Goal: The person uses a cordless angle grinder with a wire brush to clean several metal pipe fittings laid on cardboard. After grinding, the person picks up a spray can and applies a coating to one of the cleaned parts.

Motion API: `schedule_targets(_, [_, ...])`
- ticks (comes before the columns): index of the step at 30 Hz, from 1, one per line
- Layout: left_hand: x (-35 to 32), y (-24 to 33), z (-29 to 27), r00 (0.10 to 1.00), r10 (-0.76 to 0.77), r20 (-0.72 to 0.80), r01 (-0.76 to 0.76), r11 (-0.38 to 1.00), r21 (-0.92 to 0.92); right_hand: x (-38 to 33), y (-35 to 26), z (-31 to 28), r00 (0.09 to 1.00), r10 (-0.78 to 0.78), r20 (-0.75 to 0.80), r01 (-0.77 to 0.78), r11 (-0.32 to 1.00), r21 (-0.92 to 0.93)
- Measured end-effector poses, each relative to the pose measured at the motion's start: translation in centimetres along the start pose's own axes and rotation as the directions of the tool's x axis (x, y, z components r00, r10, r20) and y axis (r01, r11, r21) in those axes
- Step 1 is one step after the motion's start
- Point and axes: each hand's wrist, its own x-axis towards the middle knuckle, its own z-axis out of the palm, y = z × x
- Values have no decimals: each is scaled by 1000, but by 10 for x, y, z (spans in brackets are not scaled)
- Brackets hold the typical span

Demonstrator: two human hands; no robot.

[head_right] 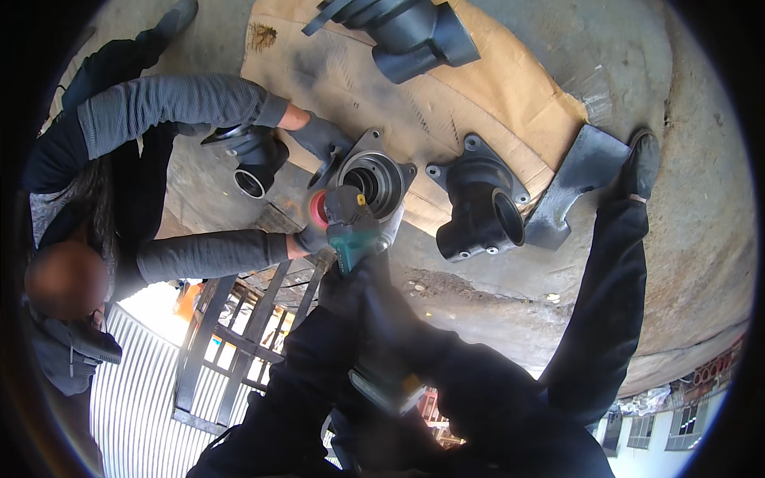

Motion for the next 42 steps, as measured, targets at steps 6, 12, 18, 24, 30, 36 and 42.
schedule_targets(6, [-45,-18,22,968,28,-250,53,948,314,-45,18,-5,952,97,-290,-192,928,-320])
schedule_targets(12, [-86,-40,28,969,-246,-11,238,949,-209,-104,26,-22,898,124,-422,-384,690,-614])
schedule_targets(18, [-102,-21,19,999,-45,28,50,980,-192,-115,37,-19,917,35,-396,-344,571,-746])
schedule_targets(24, [-121,-66,11,986,-117,119,155,911,-383,-138,38,-13,881,104,-461,-464,376,-802])
schedule_targets(30, [-129,-81,1,964,-168,205,227,924,-309,-139,20,3,942,108,-316,-334,338,-880])
schedule_targets(36, [-101,-65,2,970,-173,172,209,954,-216,-111,4,33,948,-9,-318,-311,180,-933])
schedule_targets(42, [-82,-85,-10,956,-148,254,218,936,-276,-91,14,28,944,-169,-285,-261,149,-954])
